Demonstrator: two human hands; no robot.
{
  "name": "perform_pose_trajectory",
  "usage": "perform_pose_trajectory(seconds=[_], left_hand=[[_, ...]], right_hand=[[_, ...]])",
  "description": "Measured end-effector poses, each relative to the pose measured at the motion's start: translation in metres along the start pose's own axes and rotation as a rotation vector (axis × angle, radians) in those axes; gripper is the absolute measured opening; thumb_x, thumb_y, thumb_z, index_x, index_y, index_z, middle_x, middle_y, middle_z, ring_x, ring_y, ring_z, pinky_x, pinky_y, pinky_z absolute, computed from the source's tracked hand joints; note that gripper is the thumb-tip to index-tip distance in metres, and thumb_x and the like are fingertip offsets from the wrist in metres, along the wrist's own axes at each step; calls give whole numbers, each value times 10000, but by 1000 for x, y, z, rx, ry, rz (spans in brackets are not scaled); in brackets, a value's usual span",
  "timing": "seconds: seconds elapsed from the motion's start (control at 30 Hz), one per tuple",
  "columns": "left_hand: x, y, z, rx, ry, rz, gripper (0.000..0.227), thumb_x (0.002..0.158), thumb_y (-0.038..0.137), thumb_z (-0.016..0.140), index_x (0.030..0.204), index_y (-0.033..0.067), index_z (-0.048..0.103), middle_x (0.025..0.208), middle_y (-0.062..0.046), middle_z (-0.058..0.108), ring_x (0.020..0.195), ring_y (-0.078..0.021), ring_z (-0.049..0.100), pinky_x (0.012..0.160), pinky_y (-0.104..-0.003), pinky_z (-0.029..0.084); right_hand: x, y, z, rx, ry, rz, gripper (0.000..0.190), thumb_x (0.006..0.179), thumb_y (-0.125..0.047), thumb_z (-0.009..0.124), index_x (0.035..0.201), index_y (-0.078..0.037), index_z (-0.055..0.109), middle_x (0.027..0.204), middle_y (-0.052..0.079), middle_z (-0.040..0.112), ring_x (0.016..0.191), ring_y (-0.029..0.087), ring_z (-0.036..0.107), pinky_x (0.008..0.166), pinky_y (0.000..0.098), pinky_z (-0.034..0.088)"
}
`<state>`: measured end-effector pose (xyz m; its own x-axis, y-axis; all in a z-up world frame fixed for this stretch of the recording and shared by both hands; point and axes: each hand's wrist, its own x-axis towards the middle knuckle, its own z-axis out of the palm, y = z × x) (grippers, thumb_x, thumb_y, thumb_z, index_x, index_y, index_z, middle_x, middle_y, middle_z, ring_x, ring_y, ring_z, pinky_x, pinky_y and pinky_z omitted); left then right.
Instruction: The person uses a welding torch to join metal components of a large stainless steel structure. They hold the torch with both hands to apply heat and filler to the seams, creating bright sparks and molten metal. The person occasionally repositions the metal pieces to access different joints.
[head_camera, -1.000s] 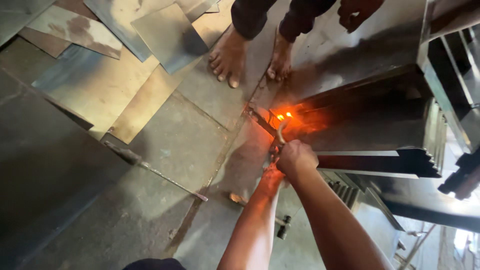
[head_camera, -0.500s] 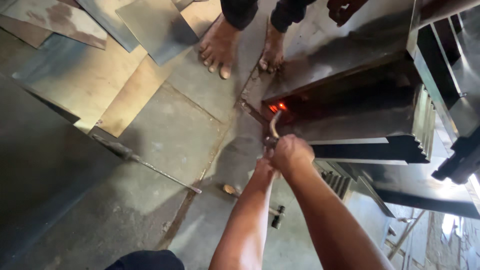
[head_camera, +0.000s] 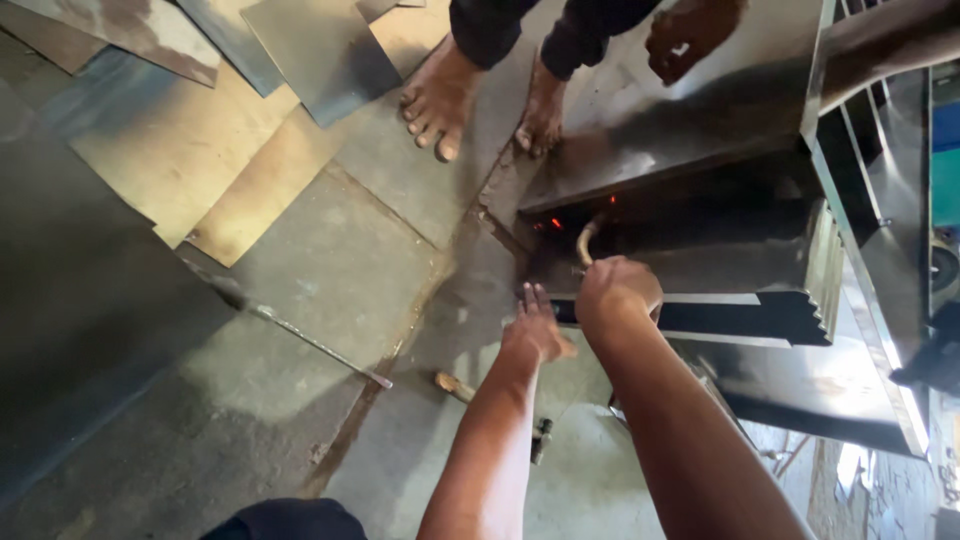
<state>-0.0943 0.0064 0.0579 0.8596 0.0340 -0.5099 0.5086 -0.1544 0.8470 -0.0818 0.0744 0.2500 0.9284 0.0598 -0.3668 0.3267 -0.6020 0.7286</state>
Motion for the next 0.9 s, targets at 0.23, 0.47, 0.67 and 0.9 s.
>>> perform_pose_trajectory(seconds=[0.23,0.47,0.67,0.9], left_hand=[[-4,1,-6,15,0,11,1366,751,492,814,1622,26,-130,1725,-183,-130,1584,-354,112,1226,-510,295],[-10,3,-2,-40,43,13,1350,729,455,810,1631,34,-102,1732,-180,-100,1587,-357,131,1209,-506,333],[7,-1,12,-43,60,25,1360,729,491,799,1628,42,-117,1734,-166,-115,1583,-363,122,1219,-505,322],[-2,3,5,-9,-13,-23,1360,738,451,815,1629,57,-134,1730,-142,-142,1597,-351,59,1225,-519,293]], right_hand=[[0,0,-6,-5,25,30,370,995,-331,628,1234,-75,746,1238,134,742,1094,335,744,690,500,659],[-10,15,-19,-83,20,27,318,935,-208,694,1223,-89,756,1238,135,741,1093,336,739,687,484,661],[-13,26,-15,-81,80,66,377,960,-213,658,1281,-19,693,1215,195,734,1031,377,761,643,497,665],[-19,25,-21,-71,69,55,354,960,-184,678,1272,-25,728,1251,178,744,1097,355,760,664,504,664]])
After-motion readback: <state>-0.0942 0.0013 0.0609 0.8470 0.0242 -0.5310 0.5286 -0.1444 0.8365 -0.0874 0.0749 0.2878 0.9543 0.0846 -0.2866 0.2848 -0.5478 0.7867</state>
